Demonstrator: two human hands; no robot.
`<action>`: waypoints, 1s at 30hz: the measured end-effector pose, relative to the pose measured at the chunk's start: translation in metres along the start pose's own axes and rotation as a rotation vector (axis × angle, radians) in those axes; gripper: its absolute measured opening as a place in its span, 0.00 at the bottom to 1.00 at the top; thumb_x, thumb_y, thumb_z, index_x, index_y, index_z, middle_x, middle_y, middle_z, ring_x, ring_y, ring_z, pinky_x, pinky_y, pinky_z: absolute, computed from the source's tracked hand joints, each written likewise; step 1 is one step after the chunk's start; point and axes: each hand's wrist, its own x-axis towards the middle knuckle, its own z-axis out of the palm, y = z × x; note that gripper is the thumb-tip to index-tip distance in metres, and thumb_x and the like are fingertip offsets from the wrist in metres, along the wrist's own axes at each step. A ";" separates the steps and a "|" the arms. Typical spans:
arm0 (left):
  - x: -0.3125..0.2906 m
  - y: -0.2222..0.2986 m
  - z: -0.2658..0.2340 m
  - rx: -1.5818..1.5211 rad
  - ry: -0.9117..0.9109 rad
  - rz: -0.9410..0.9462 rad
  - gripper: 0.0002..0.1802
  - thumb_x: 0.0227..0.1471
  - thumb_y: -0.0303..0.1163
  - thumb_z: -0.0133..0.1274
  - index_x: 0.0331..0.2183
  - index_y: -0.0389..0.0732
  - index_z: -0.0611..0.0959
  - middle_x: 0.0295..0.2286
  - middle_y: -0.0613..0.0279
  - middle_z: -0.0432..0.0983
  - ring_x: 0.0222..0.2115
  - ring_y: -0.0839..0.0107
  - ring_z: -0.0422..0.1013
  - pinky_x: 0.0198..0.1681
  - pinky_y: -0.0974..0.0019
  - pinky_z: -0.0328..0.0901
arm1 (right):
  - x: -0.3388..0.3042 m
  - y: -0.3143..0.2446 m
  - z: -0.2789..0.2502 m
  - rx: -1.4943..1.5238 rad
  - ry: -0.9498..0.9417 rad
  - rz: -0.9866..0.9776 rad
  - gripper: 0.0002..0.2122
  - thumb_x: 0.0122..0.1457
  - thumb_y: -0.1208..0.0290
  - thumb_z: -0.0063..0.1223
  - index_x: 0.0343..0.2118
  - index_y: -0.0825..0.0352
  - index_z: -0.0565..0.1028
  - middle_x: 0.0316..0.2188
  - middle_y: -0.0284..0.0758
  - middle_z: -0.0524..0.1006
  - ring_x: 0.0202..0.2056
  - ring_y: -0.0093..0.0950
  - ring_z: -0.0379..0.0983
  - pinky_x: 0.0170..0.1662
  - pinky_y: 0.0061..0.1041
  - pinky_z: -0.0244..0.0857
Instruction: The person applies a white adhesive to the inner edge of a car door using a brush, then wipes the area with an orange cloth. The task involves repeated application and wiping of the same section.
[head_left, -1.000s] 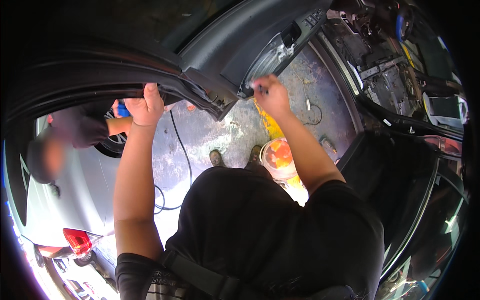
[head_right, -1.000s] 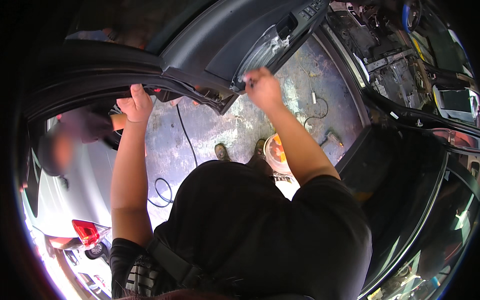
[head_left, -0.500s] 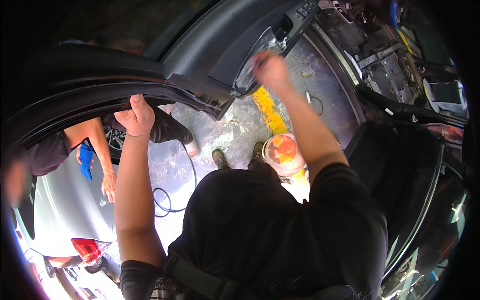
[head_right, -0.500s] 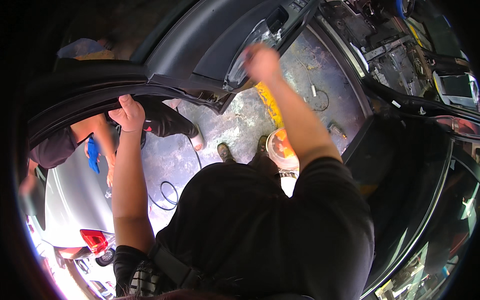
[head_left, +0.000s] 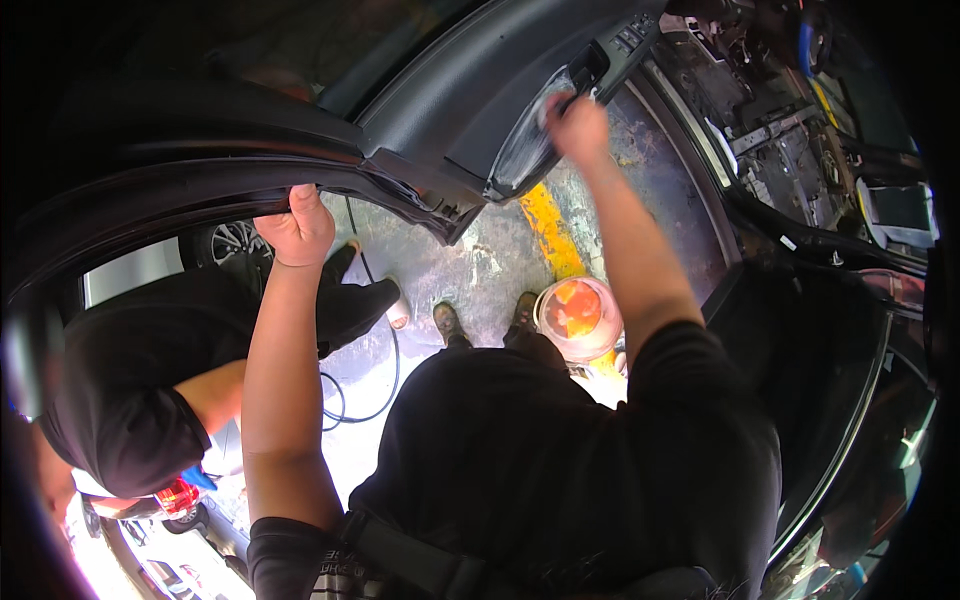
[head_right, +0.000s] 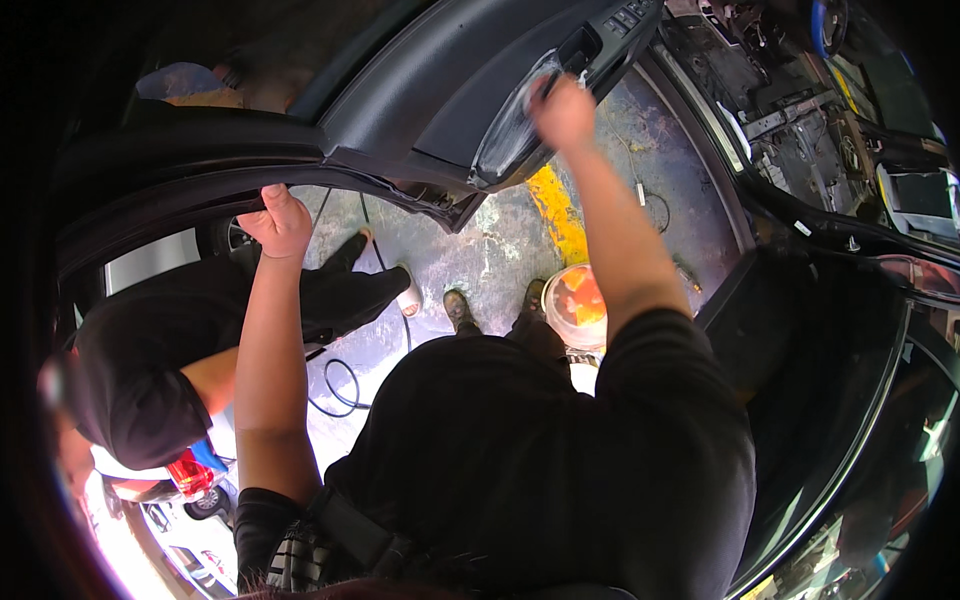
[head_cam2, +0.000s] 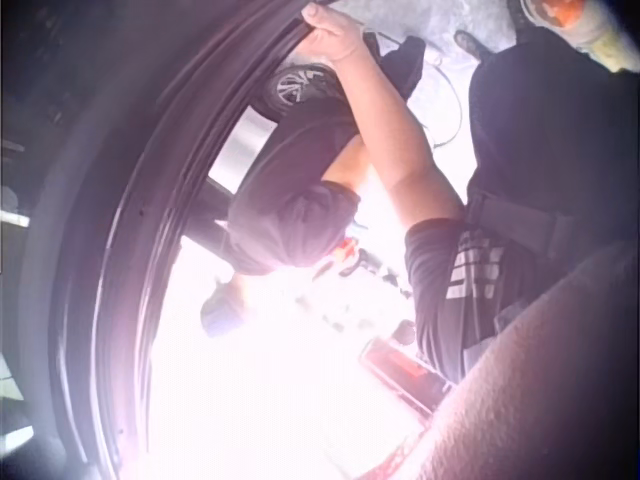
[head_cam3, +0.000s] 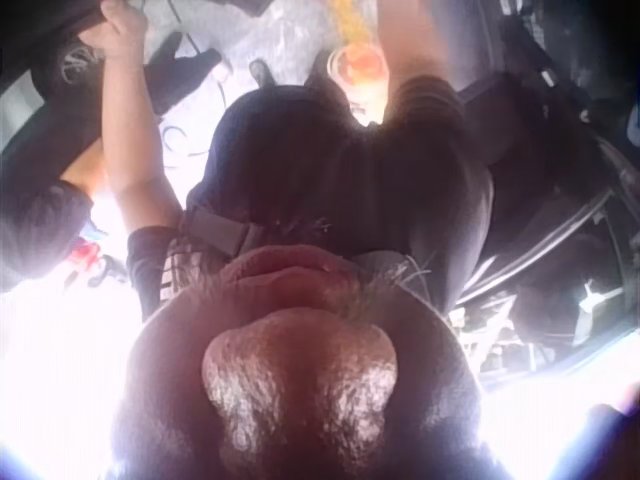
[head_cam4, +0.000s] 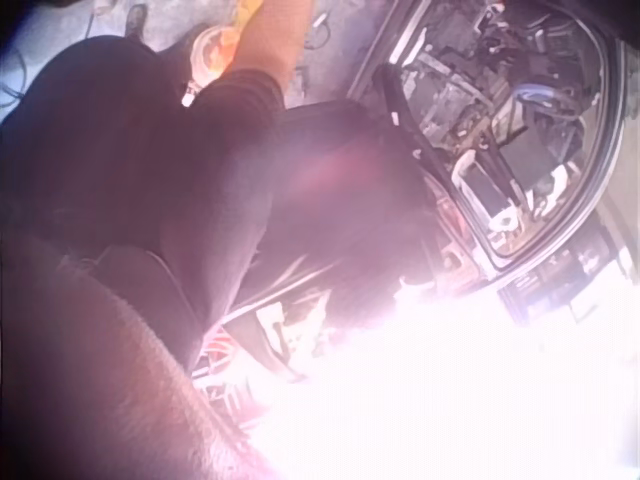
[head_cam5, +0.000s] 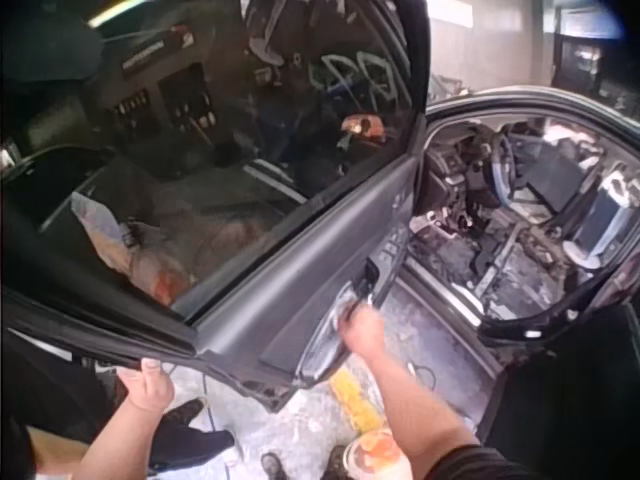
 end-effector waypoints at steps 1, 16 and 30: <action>0.003 0.001 0.004 0.003 0.022 0.010 0.17 0.65 0.35 0.52 0.49 0.32 0.78 0.45 0.59 0.77 0.44 0.70 0.73 0.53 0.66 0.66 | 0.028 0.013 -0.007 0.081 0.228 -0.141 0.16 0.62 0.57 0.53 0.34 0.67 0.80 0.32 0.48 0.82 0.35 0.48 0.81 0.39 0.45 0.76; 0.004 -0.001 0.009 -0.029 0.105 0.015 0.16 0.63 0.34 0.55 0.47 0.32 0.81 0.44 0.58 0.80 0.42 0.70 0.75 0.51 0.67 0.68 | 0.004 0.018 -0.013 -0.066 0.333 -0.112 0.12 0.61 0.60 0.58 0.31 0.63 0.82 0.30 0.44 0.82 0.31 0.42 0.81 0.34 0.39 0.75; 0.002 0.006 0.010 0.061 0.166 -0.073 0.21 0.64 0.41 0.56 0.43 0.30 0.83 0.41 0.59 0.82 0.39 0.70 0.77 0.48 0.68 0.69 | -0.112 0.011 0.039 0.535 0.313 -0.179 0.06 0.52 0.76 0.65 0.33 0.61 0.81 0.34 0.38 0.78 0.36 0.35 0.79 0.40 0.30 0.74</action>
